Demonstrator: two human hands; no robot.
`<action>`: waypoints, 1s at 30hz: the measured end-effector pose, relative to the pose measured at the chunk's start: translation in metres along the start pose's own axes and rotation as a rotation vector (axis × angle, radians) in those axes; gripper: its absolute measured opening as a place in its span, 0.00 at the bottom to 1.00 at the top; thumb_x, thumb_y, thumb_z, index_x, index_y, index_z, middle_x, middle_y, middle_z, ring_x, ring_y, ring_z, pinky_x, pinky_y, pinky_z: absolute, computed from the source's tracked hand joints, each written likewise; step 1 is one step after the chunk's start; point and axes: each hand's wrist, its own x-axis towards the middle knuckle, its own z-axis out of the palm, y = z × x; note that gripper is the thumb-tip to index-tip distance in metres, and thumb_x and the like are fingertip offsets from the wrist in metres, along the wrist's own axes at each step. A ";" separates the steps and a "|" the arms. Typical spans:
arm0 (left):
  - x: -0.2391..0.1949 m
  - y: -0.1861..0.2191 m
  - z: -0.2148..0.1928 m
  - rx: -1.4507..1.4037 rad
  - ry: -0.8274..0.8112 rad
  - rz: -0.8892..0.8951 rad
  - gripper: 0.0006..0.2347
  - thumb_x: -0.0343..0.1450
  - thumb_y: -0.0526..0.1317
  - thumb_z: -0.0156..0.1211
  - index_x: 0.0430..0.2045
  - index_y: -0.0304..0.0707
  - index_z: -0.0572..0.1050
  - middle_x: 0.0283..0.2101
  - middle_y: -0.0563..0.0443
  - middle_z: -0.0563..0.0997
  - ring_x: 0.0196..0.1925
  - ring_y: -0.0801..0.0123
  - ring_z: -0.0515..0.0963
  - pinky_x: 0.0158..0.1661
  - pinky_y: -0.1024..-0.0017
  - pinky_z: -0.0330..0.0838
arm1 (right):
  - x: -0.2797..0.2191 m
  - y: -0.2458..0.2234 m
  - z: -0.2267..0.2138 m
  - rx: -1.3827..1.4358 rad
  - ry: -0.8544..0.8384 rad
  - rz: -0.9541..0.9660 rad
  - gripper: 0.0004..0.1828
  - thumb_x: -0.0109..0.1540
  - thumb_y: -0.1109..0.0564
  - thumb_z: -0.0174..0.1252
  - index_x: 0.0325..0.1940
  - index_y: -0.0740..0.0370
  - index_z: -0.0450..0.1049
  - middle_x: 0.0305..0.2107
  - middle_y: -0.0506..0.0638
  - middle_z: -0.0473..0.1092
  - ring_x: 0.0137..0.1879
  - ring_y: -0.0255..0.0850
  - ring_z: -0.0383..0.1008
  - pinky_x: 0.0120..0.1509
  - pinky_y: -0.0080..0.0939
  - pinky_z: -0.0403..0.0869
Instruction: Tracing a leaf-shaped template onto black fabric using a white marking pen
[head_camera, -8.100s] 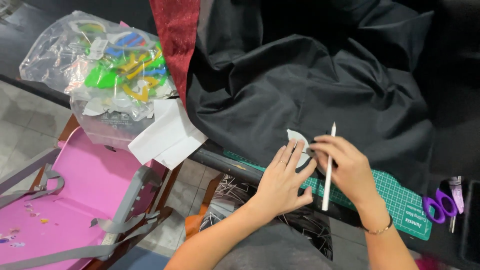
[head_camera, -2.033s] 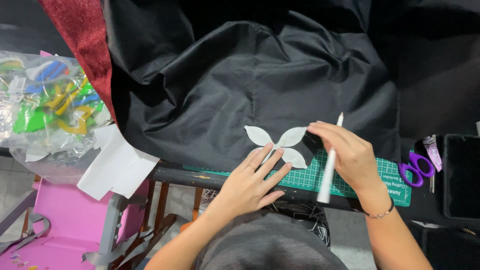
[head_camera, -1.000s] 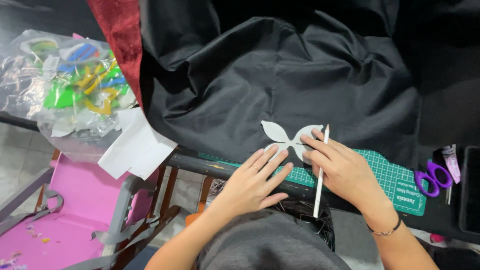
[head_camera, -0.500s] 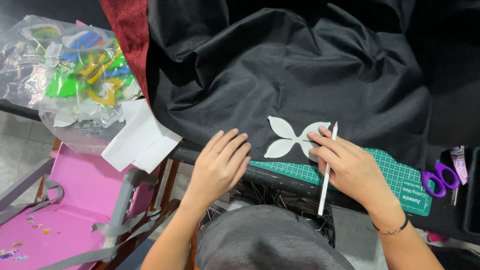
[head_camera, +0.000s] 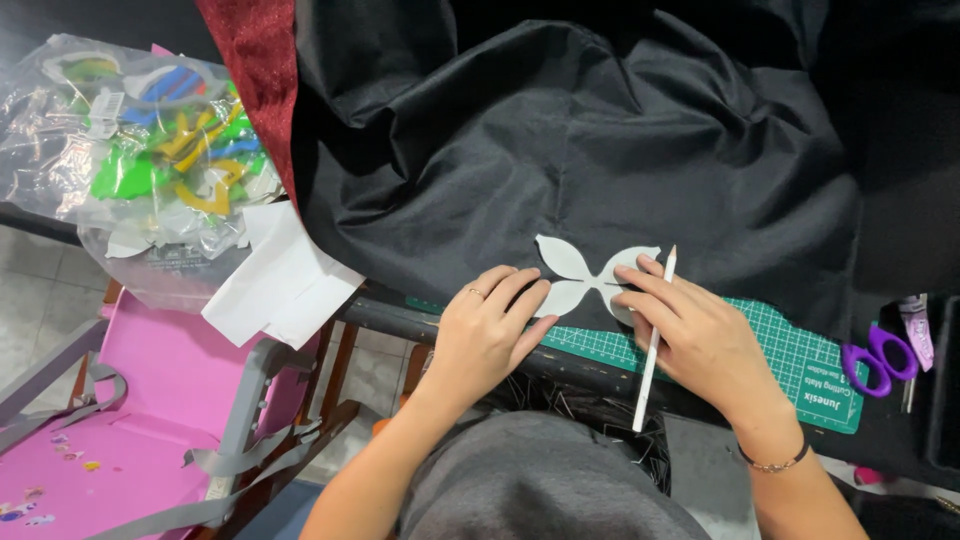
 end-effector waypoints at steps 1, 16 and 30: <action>0.001 0.000 0.000 0.000 0.000 0.001 0.13 0.73 0.46 0.62 0.46 0.39 0.78 0.47 0.47 0.80 0.51 0.57 0.80 0.51 0.65 0.76 | 0.001 0.000 0.000 0.000 0.001 0.001 0.10 0.64 0.59 0.55 0.48 0.51 0.77 0.54 0.45 0.76 0.64 0.44 0.77 0.62 0.43 0.77; 0.002 0.003 0.000 0.009 -0.020 -0.028 0.11 0.73 0.44 0.60 0.44 0.41 0.79 0.47 0.47 0.80 0.51 0.57 0.79 0.49 0.65 0.76 | 0.005 -0.002 -0.002 0.027 0.009 0.014 0.10 0.63 0.57 0.58 0.49 0.51 0.78 0.55 0.45 0.76 0.64 0.45 0.76 0.62 0.44 0.77; 0.022 0.051 0.042 -0.042 -0.040 0.064 0.17 0.73 0.40 0.48 0.51 0.26 0.74 0.52 0.35 0.76 0.58 0.50 0.77 0.60 0.62 0.70 | -0.003 0.008 0.002 0.081 0.002 0.028 0.10 0.65 0.54 0.56 0.49 0.50 0.78 0.55 0.44 0.76 0.65 0.45 0.76 0.63 0.45 0.76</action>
